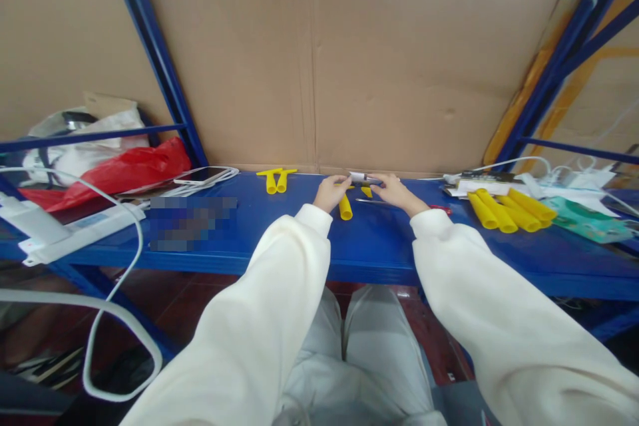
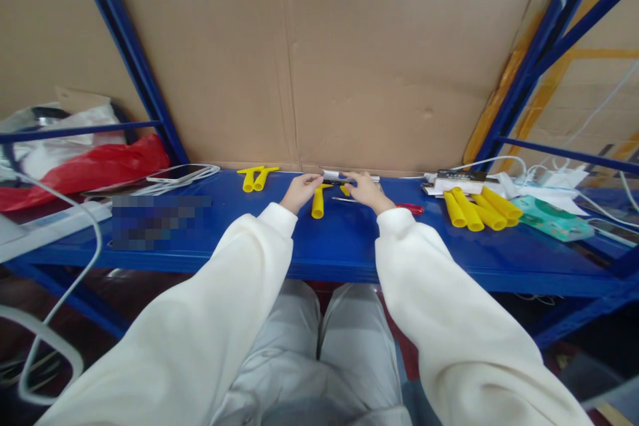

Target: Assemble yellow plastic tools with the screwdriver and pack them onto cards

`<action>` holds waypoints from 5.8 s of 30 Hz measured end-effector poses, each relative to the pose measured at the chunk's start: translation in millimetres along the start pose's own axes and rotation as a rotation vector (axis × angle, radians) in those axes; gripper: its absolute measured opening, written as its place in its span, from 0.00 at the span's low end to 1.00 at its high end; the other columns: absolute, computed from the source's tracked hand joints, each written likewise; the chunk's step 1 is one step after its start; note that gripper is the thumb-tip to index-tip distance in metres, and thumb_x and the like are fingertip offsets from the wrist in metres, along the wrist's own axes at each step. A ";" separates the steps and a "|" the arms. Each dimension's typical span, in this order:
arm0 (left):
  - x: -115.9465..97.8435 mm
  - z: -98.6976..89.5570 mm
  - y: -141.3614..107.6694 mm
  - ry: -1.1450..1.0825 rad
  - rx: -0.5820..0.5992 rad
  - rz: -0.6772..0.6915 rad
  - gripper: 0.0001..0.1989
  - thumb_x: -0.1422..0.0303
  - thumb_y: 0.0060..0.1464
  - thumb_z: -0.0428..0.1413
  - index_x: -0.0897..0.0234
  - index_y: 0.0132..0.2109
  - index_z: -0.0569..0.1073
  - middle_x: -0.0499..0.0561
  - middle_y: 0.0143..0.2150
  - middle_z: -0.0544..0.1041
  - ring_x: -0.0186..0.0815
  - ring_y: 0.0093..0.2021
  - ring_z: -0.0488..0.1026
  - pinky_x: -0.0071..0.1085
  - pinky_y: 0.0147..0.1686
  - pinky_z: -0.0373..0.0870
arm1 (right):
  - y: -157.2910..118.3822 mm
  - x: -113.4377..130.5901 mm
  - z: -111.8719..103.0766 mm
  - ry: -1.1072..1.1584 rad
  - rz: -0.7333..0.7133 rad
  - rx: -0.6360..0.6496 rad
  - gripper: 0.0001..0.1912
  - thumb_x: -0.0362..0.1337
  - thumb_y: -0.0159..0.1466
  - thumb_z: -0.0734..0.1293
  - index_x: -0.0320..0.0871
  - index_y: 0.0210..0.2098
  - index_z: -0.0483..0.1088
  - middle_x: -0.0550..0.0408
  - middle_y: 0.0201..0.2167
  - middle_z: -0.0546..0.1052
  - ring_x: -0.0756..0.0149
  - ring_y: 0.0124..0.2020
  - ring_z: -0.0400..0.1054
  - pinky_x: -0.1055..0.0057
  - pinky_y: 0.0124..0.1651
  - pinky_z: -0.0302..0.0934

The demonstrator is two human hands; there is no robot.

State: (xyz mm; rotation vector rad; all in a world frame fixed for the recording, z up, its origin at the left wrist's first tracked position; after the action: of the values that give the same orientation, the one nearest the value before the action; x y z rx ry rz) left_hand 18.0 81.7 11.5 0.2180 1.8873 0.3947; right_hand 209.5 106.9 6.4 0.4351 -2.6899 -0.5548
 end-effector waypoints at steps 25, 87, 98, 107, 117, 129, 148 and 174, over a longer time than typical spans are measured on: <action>14.5 -19.6 -2.0 -0.305 -0.197 -0.166 0.09 0.78 0.49 0.62 0.65 0.31 0.70 0.51 0.34 0.78 0.36 0.36 0.79 0.34 0.41 0.77 | -8.9 -1.5 -30.7 0.639 0.010 -0.365 0.15 0.49 0.59 0.68 0.42 0.27 0.73 0.55 0.23 0.74 0.66 0.27 0.67 0.68 0.34 0.65; 39.0 -23.6 -5.3 -0.891 -0.338 -0.438 0.05 0.77 0.59 0.54 0.66 0.41 0.72 0.46 0.26 0.73 0.30 0.26 0.74 0.26 0.31 0.73 | -18.9 6.1 -35.0 0.794 0.086 -0.285 0.17 0.52 0.63 0.66 0.45 0.27 0.66 0.63 0.14 0.64 0.71 0.16 0.58 0.74 0.22 0.54; 27.3 -4.7 -4.9 -0.832 -0.120 -0.382 0.02 0.75 0.56 0.58 0.67 0.38 0.74 0.55 0.34 0.82 0.43 0.40 0.82 0.36 0.41 0.79 | -21.1 28.2 -23.8 0.889 -0.017 -0.124 0.26 0.61 0.54 0.71 0.43 0.24 0.69 0.58 0.17 0.72 0.71 0.18 0.64 0.74 0.22 0.59; 8.9 12.5 -12.7 -0.870 0.075 -0.326 0.16 0.64 0.52 0.65 0.68 0.46 0.78 0.59 0.40 0.84 0.47 0.43 0.82 0.42 0.46 0.78 | -19.9 28.3 -14.7 0.930 0.052 -0.072 0.23 0.57 0.56 0.73 0.41 0.26 0.71 0.52 0.23 0.79 0.70 0.19 0.70 0.76 0.22 0.62; 18.2 -0.2 -10.1 -0.769 -0.055 -0.364 0.15 0.62 0.51 0.66 0.65 0.45 0.79 0.55 0.35 0.83 0.45 0.42 0.81 0.38 0.41 0.78 | -22.5 25.8 -11.9 0.954 0.129 -0.077 0.16 0.47 0.61 0.73 0.42 0.26 0.70 0.49 0.29 0.83 0.68 0.26 0.75 0.76 0.25 0.66; 24.0 -4.5 -3.7 -0.552 -0.006 -0.359 0.22 0.48 0.57 0.54 0.62 0.45 0.75 0.54 0.39 0.83 0.42 0.44 0.79 0.35 0.41 0.73 | -27.0 25.8 -11.2 1.047 0.211 -0.073 0.11 0.37 0.63 0.72 0.41 0.27 0.70 0.49 0.32 0.83 0.68 0.28 0.77 0.76 0.27 0.69; 20.0 0.3 -4.8 -0.847 -0.044 -0.385 0.17 0.56 0.60 0.58 0.69 0.41 0.78 0.56 0.34 0.82 0.39 0.37 0.81 0.31 0.39 0.77 | -33.9 24.8 -12.3 1.125 0.356 -0.109 0.12 0.27 0.69 0.63 0.40 0.29 0.69 0.50 0.29 0.82 0.72 0.26 0.77 0.77 0.33 0.73; 22.9 -15.1 -14.3 -0.538 -0.161 -0.428 0.10 0.86 0.48 0.61 0.71 0.37 0.79 0.52 0.28 0.79 0.38 0.34 0.81 0.36 0.42 0.79 | -39.7 43.8 13.6 1.166 0.238 0.229 0.40 0.30 0.54 0.77 0.48 0.61 0.59 0.50 0.48 0.79 0.70 0.26 0.76 0.71 0.31 0.76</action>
State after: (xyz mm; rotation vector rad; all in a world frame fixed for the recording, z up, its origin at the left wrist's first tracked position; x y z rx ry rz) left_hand -3.5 73.7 -9.3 -0.1760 1.3169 0.1678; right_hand 173.9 60.5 -10.0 0.3305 -1.6246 0.1022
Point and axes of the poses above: each hand's wrist, its own y-axis towards the middle knuckle, its own z-axis out of the palm, x = y × z, the point moved 8 cm from there along y, towards the middle knuckle
